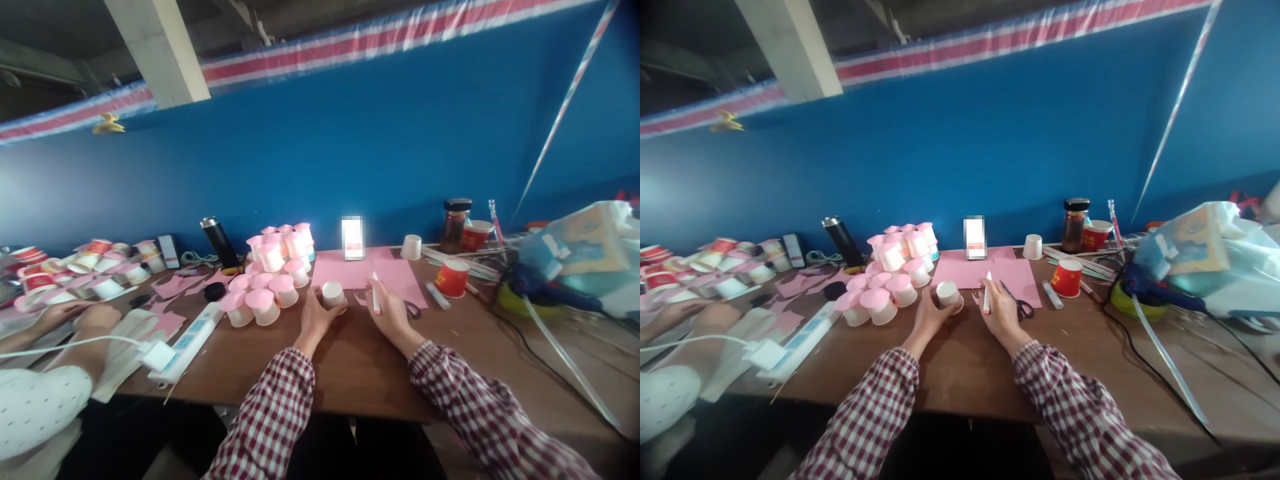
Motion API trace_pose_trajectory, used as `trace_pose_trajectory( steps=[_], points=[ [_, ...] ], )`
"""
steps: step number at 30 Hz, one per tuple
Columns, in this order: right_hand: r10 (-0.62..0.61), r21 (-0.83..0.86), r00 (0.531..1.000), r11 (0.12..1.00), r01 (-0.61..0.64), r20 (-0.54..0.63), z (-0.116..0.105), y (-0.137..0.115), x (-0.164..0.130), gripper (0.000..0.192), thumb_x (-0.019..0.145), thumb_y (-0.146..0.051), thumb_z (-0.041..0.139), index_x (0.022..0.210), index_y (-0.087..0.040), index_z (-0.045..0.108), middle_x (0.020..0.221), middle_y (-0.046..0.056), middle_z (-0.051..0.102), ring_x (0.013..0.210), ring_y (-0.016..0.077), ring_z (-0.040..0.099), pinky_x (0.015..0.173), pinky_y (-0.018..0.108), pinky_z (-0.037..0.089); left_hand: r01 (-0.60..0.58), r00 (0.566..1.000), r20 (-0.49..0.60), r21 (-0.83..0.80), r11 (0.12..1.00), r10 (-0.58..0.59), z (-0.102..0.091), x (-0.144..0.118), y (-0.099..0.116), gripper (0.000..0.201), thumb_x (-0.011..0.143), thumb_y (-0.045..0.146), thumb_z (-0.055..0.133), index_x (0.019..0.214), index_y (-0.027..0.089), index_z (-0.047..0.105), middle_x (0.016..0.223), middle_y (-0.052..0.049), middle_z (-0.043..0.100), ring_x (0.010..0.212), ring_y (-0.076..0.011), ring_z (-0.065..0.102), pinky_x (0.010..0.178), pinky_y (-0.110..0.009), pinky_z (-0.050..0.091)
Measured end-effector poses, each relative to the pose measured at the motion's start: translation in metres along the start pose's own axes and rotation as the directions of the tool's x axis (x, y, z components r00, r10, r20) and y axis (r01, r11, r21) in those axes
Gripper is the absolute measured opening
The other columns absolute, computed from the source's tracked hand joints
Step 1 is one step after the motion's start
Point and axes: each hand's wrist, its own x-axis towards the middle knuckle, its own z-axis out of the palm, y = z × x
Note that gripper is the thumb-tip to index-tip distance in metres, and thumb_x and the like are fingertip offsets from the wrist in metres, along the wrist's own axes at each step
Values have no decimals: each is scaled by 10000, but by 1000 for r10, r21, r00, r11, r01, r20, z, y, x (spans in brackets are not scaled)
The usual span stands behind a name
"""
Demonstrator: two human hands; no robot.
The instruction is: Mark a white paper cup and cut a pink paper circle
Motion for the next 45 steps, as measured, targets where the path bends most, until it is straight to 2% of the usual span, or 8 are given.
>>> trace_pose_trajectory(
  steps=[8, 14, 17, 21, 26, 32, 39, 45],
  points=[
    [34, -42, 999, 999, -35, -12, -2, -2, -6, 312, 870, -221, 451, 1156, -155, 558, 1014, 111, 674, 855, 232, 647, 712, 311, 509, -76, 996, -26, 118, 990, 80, -2, -8, -4, 1055, 443, 403, 839, 1340, 174, 331, 1328, -182, 422, 1234, -339, 411, 1004, -452, 322],
    [58, -59, 998, 997, -58, -2, -2, 0, -7, 327, 876, -237, 441, 1174, -157, 550, 1037, 114, 667, 867, 241, 643, 727, 316, 495, -182, 977, -68, 214, 960, 200, -6, -11, -2, 823, 683, 482, 681, 1339, 153, 308, 1299, -181, 437, 1212, -305, 439, 998, -462, 354],
    [61, -55, 998, 997, -61, 7, -3, -1, -8, 332, 875, -237, 442, 1179, -159, 549, 1043, 116, 664, 885, 242, 638, 728, 311, 489, -301, 940, -72, 292, 908, 335, -5, -13, 0, 759, 728, 447, 654, 1342, 171, 304, 1301, -163, 442, 1233, -293, 408, 1010, -460, 352],
    [60, -46, 998, 997, -60, 19, -5, -7, -10, 318, 862, -209, 448, 1154, -160, 564, 1009, 110, 676, 862, 230, 642, 718, 299, 488, -425, 888, 13, 406, 809, 460, -3, -17, 5, 679, 759, 363, 637, 1346, 220, 324, 1353, -142, 387, 1289, -291, 334, 1024, -464, 350],
    [58, -51, 997, 997, -56, 48, -5, -19, -16, 301, 866, -201, 454, 1142, -168, 570, 979, 109, 689, 846, 232, 650, 705, 295, 489, -413, 896, 64, 480, 774, 439, -1, -20, 6, 501, 811, 340, 571, 1280, 234, 427, 1383, -134, 347, 1301, -304, 319, 995, -462, 390],
    [62, -54, 995, 997, -58, 78, 3, -29, -18, 281, 871, -211, 455, 1128, -184, 566, 1026, 108, 680, 860, 223, 658, 683, 273, 495, -425, 890, 60, 466, 776, 452, 1, -16, 2, 322, 911, 276, 389, 1216, 206, 465, 1242, -123, 497, 1203, -257, 429, 977, -440, 404],
    [88, -51, 995, 995, -85, 50, 10, -27, -22, 371, 909, -240, 399, 1258, -125, 452, 965, 111, 705, 838, 226, 673, 699, 285, 502, -473, 863, 56, 435, 766, 501, -1, -20, 7, 304, 888, 309, 453, 1172, 203, 477, 1134, -101, 551, 1083, -253, 494, 934, -426, 430],
    [73, -63, 997, 995, -71, 36, 12, -23, -24, 364, 867, -193, 446, 1225, -133, 476, 1041, 118, 688, 925, 229, 653, 739, 285, 497, -493, 853, 45, 398, 774, 520, -3, -24, 11, 260, 895, 320, 448, 1119, 201, 504, 1072, -92, 574, 1033, -241, 520, 896, -408, 453]
  ],
)
